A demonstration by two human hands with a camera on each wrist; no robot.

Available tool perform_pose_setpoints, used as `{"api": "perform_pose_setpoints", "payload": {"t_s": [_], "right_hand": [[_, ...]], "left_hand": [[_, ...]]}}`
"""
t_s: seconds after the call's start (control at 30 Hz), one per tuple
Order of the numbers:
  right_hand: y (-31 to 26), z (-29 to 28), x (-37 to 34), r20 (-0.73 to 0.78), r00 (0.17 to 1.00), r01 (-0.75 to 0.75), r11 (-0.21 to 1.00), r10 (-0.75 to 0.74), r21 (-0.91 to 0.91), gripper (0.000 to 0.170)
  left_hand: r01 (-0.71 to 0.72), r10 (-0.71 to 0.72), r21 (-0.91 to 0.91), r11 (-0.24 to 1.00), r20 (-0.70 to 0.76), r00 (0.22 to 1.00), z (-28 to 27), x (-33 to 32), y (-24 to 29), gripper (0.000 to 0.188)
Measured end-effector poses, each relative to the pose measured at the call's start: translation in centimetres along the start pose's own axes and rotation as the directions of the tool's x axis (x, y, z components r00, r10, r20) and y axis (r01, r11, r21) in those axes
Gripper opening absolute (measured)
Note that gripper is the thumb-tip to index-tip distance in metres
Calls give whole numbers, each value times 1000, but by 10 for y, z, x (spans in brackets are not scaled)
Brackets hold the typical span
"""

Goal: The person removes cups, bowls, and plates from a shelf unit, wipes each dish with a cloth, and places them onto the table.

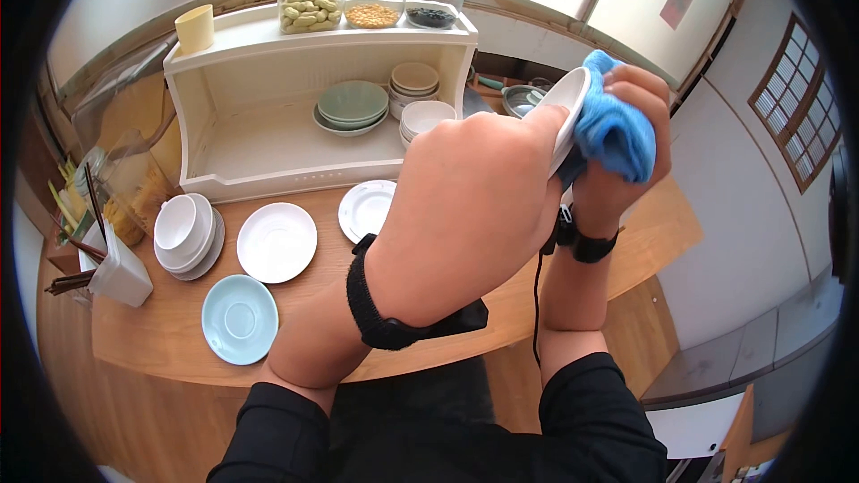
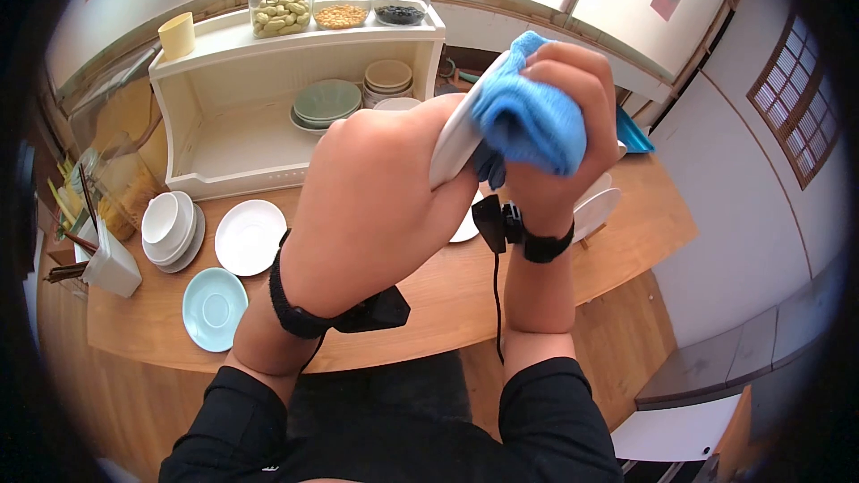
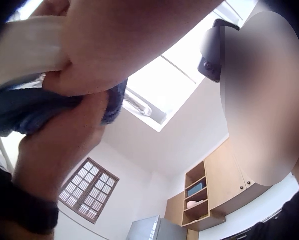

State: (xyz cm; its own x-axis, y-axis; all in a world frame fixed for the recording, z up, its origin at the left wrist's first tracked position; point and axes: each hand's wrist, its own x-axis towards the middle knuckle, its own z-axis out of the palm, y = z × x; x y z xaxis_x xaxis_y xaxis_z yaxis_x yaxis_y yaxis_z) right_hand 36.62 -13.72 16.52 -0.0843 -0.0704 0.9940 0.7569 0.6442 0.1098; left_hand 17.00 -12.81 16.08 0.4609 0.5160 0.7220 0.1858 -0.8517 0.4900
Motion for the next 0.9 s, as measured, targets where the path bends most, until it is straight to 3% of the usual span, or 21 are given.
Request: {"api": "perform_pose_setpoints", "payload": {"t_s": [0.07,0.13,0.2,0.27,0.3,0.33,0.4,0.5,0.53,0.6,0.63,0.67,0.73,0.83,0.9], "right_hand": [[-18,-6,6,108,982,165,981,-153,-107,32],[-29,-9,0,184,954,257,961,-236,-98,33],[-14,-8,-3,181,943,298,951,-280,-81,31],[2,-3,-3,6,982,190,982,-190,8,27],[9,3,-9,-79,996,49,998,-47,33,27],[9,2,-10,-93,981,-157,980,169,124,25],[-7,5,-5,-56,966,-246,966,251,83,28],[-31,7,0,84,994,78,986,-67,-145,32],[-46,4,4,178,979,128,976,-96,-175,20],[-51,4,2,188,975,153,973,-120,-175,20],[-38,6,1,101,990,115,982,-101,-152,20],[-16,7,-1,17,997,83,989,-82,-126,20],[2,3,-4,-8,954,-296,943,301,151,24],[4,3,-4,-17,960,-274,951,279,144,26],[-13,0,4,130,986,124,977,-102,-171,20]], "left_hand": [[-41,40,-37,998,-15,999,-1,0,-6,31],[-83,81,-73,994,-32,996,-3,2,-9,30],[-116,116,75,990,3,993,-7,3,-8,28],[-123,124,70,990,-4,992,-3,0,-5,25],[-134,136,69,989,-22,990,-1,0,-4,22],[-135,137,70,988,-24,990,1,1,-5,22],[-111,105,-54,992,-103,989,5,3,-9,20],[-134,127,-57,989,-113,985,3,6,-18,17],[-138,131,-59,989,-113,985,2,7,-18,17],[-199,177,-166,966,-136,975,-1,8,-19,16],[-177,175,-33,984,-68,982,-6,6,-17,16],[-184,182,-37,982,-68,981,-6,5,-15,16],[-138,139,19,990,-81,987,-5,4,-10,17],[-63,63,-6,998,-43,997,-8,5,-9,21],[-44,44,17,999,-26,999,-8,8,-13,22]]}}
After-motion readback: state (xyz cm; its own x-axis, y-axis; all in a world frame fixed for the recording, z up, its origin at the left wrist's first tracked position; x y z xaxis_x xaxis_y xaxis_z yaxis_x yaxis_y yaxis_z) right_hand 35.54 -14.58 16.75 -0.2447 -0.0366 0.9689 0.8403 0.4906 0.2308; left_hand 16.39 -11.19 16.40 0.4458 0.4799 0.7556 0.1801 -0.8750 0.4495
